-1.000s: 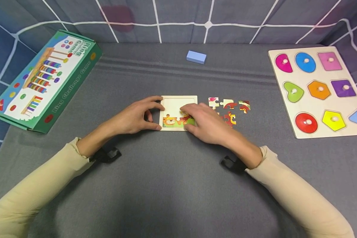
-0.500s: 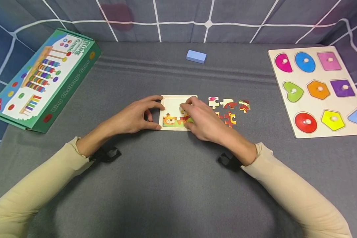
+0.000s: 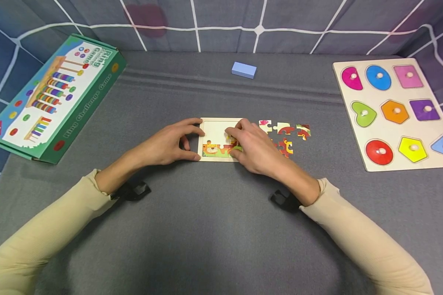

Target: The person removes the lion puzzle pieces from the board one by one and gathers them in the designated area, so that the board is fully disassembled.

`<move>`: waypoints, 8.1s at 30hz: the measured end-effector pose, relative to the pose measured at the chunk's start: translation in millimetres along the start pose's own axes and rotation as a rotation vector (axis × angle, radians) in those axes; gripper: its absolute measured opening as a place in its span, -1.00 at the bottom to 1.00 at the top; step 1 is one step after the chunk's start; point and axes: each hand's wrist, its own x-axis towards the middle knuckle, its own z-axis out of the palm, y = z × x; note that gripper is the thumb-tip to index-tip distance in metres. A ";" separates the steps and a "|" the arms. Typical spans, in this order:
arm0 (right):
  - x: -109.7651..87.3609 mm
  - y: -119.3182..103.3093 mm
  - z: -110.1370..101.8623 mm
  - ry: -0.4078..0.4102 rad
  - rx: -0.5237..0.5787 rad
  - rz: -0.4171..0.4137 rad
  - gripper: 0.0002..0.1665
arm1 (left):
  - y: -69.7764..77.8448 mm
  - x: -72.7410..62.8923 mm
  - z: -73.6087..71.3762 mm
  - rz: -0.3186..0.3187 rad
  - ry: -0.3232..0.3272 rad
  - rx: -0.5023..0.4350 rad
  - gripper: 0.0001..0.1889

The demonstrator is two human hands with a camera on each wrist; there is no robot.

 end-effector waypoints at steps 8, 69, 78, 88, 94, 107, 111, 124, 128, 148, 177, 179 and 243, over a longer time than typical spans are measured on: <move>2.1 1.8 -0.6 0.075 -0.033 -0.076 -0.65 | 1.0 0.2 -0.9 -0.013 -0.003 0.003 -0.41; -55.4 33.7 -30.5 0.183 -0.010 -0.237 -0.61 | 2.4 -0.8 -0.7 -0.023 -0.011 0.012 -0.40; -71.9 43.4 -43.9 0.192 -0.098 -0.122 -0.50 | 2.4 -1.0 -0.6 -0.026 -0.012 0.002 -0.40; -87.8 60.9 -48.3 0.204 -0.135 -0.028 -0.47 | 2.7 -1.1 -0.4 -0.024 -0.009 0.017 -0.40; -94.2 71.9 -51.2 0.222 -0.132 0.028 -0.48 | 2.6 -2.1 0.0 -0.026 -0.006 0.008 -0.40; -99.0 83.9 -48.3 0.124 -0.187 0.085 -0.51 | 2.0 -1.1 0.0 -0.026 -0.006 0.018 -0.40; -98.1 85.2 -47.2 0.115 -0.204 0.089 -0.54 | 2.7 -1.1 0.0 -0.029 -0.008 0.017 -0.41; -98.6 89.6 -43.7 0.115 -0.222 0.076 -0.53 | 1.5 -1.0 -0.6 -0.024 -0.008 0.010 -0.41; -99.2 90.4 -43.3 0.110 -0.220 0.064 -0.52 | 2.2 -1.5 -0.3 -0.032 -0.008 0.010 -0.41; -101.0 95.6 -43.5 0.135 -0.210 0.042 -0.52 | 1.9 -1.1 0.2 -0.019 0.000 0.009 -0.40; -61.4 32.9 -32.2 0.167 -0.068 -0.132 -0.59 | 3.2 0.3 -0.2 -0.037 -0.010 0.015 -0.41; -53.6 26.7 -26.9 0.151 -0.049 -0.141 -0.61 | 3.4 0.8 0.0 -0.039 -0.012 0.018 -0.41; 16.9 -30.7 16.6 -0.028 0.072 -0.100 -0.47 | -0.1 0.3 0.0 -0.004 -0.003 0.008 -0.44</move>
